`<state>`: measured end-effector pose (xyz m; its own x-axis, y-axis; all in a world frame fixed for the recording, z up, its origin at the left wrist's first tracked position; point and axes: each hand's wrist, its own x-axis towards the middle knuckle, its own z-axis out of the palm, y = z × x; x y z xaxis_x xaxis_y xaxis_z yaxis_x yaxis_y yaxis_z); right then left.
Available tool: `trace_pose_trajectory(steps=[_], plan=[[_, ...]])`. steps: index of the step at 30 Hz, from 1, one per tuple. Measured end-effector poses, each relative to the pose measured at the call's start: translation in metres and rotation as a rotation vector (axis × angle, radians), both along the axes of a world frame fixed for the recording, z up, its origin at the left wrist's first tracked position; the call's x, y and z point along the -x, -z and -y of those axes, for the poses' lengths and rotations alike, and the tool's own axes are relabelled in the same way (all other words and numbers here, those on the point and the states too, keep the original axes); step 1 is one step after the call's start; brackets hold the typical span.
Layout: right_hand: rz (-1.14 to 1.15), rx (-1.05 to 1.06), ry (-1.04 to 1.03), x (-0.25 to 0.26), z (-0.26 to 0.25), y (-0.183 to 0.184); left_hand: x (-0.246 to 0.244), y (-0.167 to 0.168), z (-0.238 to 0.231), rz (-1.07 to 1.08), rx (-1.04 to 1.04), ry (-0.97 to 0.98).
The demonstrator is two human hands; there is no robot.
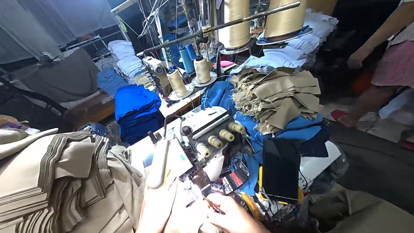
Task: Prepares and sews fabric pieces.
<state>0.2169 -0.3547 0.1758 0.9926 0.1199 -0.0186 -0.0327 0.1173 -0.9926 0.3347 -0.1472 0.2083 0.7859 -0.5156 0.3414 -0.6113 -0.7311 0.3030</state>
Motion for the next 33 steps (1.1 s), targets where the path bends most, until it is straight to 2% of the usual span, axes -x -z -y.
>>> trace_pose_trajectory(steps=[3,6,9,12,15,18,21,26,29,33], plan=[[-0.039,-0.026,0.002,0.005,-0.006,-0.001,-0.005,0.007,-0.012,0.037,0.089,0.066],[-0.064,-0.038,-0.011,0.01,-0.009,-0.002,0.002,0.009,-0.017,0.012,0.31,0.063],[-0.06,-0.054,0.002,0.012,-0.007,0.003,0.024,0.012,-0.021,0.071,0.618,-0.023],[-0.07,-0.047,0.0,0.012,-0.003,0.004,0.063,0.002,-0.019,0.126,0.745,-0.179],[-0.093,-0.034,-0.009,0.012,-0.004,0.003,0.094,0.007,-0.015,-0.008,0.724,-0.376],[-0.119,-0.032,-0.011,0.012,-0.005,0.002,0.093,0.018,-0.021,-0.197,0.789,-0.527],[-0.111,-0.022,0.007,0.013,-0.006,0.001,0.081,0.009,-0.035,-0.251,0.851,-0.458],[-0.074,-0.01,0.02,0.014,-0.009,0.001,0.051,-0.013,-0.053,-0.043,0.609,-0.322],[-0.048,0.019,0.023,0.015,-0.011,0.002,0.025,0.0,-0.062,0.055,0.471,-0.297],[-0.051,0.027,0.01,0.014,-0.012,0.006,0.017,0.012,-0.062,0.016,0.464,-0.328]])
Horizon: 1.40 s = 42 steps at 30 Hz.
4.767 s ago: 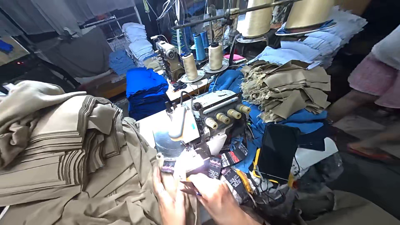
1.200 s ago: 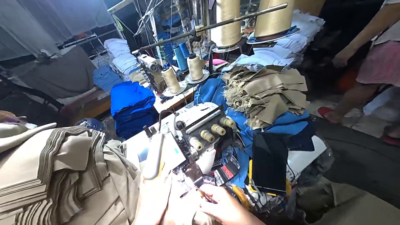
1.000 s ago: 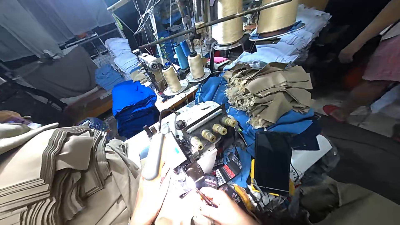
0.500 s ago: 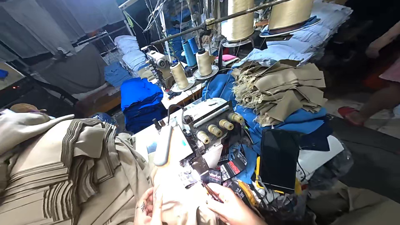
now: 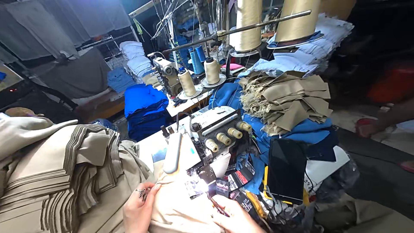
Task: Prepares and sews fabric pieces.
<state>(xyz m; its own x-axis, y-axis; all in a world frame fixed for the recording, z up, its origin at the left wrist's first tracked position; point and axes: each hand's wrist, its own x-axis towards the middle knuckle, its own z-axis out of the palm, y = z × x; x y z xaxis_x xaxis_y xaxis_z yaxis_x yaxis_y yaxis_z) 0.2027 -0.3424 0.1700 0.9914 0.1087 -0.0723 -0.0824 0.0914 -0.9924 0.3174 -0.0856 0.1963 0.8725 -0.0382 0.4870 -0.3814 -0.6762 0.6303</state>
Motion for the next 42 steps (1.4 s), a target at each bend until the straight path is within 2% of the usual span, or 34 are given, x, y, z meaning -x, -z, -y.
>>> trace_pose_trajectory(steps=[3,6,11,14,19,25,34,38,42], plan=[[-0.027,-0.004,-0.002,0.0,0.0,0.0,0.019,-0.014,0.013,0.068,-0.07,-0.055],[-0.061,-0.034,0.01,0.0,-0.002,-0.001,0.048,-0.029,0.038,0.228,-0.073,0.008],[-0.128,-0.04,0.023,0.001,-0.004,-0.002,0.081,-0.017,0.071,0.329,-0.118,0.096],[-0.115,-0.027,0.025,0.003,-0.004,-0.004,0.079,-0.008,0.079,0.285,-0.11,0.219],[-0.104,-0.044,0.028,0.006,-0.003,-0.005,0.074,0.005,0.078,0.304,-0.344,0.237],[-0.101,-0.057,0.02,0.009,-0.004,-0.007,0.08,0.014,0.076,0.324,-0.428,0.218],[-0.074,-0.059,0.072,0.001,-0.007,-0.015,0.07,0.015,0.082,0.337,-0.461,0.148],[-0.033,-0.039,0.096,0.002,-0.009,-0.013,0.066,0.026,0.081,0.346,-0.348,0.121],[-0.022,-0.025,0.116,0.001,-0.009,-0.013,0.066,0.011,0.083,0.337,-0.375,0.141]])
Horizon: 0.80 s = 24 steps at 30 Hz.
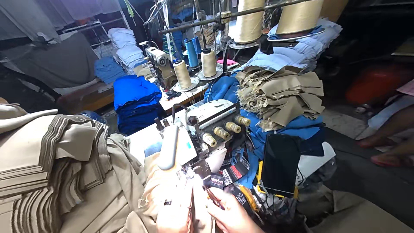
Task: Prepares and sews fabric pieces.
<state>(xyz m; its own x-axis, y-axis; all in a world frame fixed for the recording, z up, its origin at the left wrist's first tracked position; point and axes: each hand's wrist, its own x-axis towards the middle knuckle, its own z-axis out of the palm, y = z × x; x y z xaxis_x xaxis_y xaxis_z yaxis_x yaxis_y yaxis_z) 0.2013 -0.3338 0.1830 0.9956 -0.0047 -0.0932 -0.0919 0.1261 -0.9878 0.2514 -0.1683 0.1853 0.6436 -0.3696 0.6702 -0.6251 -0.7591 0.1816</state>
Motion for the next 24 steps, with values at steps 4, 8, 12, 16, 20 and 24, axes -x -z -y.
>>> trace_pose_trajectory(steps=[4,8,12,16,20,24], plan=[[0.041,0.028,0.031,-0.001,-0.002,-0.004,-0.006,0.001,-0.002,0.002,0.037,0.043],[0.242,0.274,0.098,-0.002,-0.006,0.005,-0.01,-0.003,-0.005,0.006,0.024,0.038],[0.453,0.684,0.106,-0.005,-0.016,-0.009,-0.025,-0.008,-0.008,-0.078,0.024,0.014],[0.721,1.036,0.284,-0.024,-0.035,-0.016,-0.037,-0.01,-0.015,-0.326,0.116,-0.107],[0.882,1.026,0.365,-0.032,-0.058,-0.014,-0.023,0.01,-0.031,-0.491,0.539,0.027],[0.677,0.865,-0.073,-0.007,-0.039,-0.016,0.024,0.015,-0.039,-0.38,0.541,-0.035]])
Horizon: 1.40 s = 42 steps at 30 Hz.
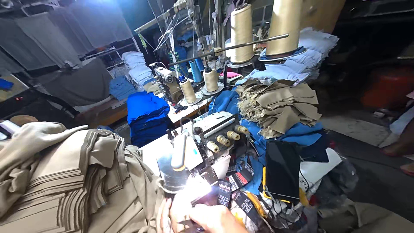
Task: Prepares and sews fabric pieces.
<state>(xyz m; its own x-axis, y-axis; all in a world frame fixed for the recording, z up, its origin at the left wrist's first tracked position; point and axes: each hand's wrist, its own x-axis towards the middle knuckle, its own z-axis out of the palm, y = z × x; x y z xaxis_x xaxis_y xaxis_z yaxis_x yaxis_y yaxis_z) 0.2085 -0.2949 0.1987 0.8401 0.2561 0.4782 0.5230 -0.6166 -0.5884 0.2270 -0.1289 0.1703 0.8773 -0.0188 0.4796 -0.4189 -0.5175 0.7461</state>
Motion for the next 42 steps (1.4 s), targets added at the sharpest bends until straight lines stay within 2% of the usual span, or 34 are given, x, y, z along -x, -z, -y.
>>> trace_pose_trajectory(steps=[3,5,6,10,12,14,16,17,20,24,26,32,37,39,42], plan=[[-0.223,0.01,-0.088,0.001,0.038,0.003,0.002,-0.018,-0.011,0.063,0.016,-0.112],[-0.334,0.062,-0.05,0.0,0.055,-0.017,-0.019,-0.041,-0.024,0.011,0.049,-0.102],[-0.299,0.089,-0.011,-0.003,0.059,-0.027,-0.035,-0.05,-0.028,-0.037,0.05,-0.072],[0.13,0.327,0.203,-0.02,0.05,-0.037,-0.091,-0.055,-0.043,-0.281,-0.123,0.02],[0.274,0.397,0.235,-0.032,0.04,-0.034,-0.099,-0.055,-0.045,-0.272,-0.116,0.038],[0.292,0.409,0.21,-0.039,0.028,-0.035,-0.096,-0.057,-0.046,-0.231,-0.062,0.039],[0.12,0.446,0.148,-0.039,0.014,-0.046,-0.089,-0.061,-0.045,-0.219,0.022,0.016],[0.055,0.439,0.125,-0.038,0.009,-0.05,-0.084,-0.064,-0.045,-0.22,0.078,0.011],[0.218,0.183,0.167,-0.044,0.0,-0.045,-0.073,-0.086,-0.046,-0.239,0.264,0.054],[-0.332,-0.04,0.037,-0.045,0.0,-0.091,-0.067,-0.111,-0.054,-0.292,0.351,0.145],[-0.47,-0.081,-0.015,-0.051,-0.001,-0.101,-0.068,-0.118,-0.055,-0.305,0.315,0.173],[-0.499,-0.117,-0.029,-0.063,-0.008,-0.099,-0.071,-0.138,-0.052,-0.256,0.107,0.185],[-0.493,-0.148,0.004,-0.065,-0.011,-0.094,-0.073,-0.138,-0.049,-0.062,-0.082,0.212],[-0.453,-0.175,0.024,-0.064,-0.013,-0.092,-0.07,-0.136,-0.045,0.035,-0.056,0.223],[-0.363,-0.23,0.069,-0.05,-0.009,-0.09,-0.057,-0.133,-0.04,0.075,0.146,0.231]])
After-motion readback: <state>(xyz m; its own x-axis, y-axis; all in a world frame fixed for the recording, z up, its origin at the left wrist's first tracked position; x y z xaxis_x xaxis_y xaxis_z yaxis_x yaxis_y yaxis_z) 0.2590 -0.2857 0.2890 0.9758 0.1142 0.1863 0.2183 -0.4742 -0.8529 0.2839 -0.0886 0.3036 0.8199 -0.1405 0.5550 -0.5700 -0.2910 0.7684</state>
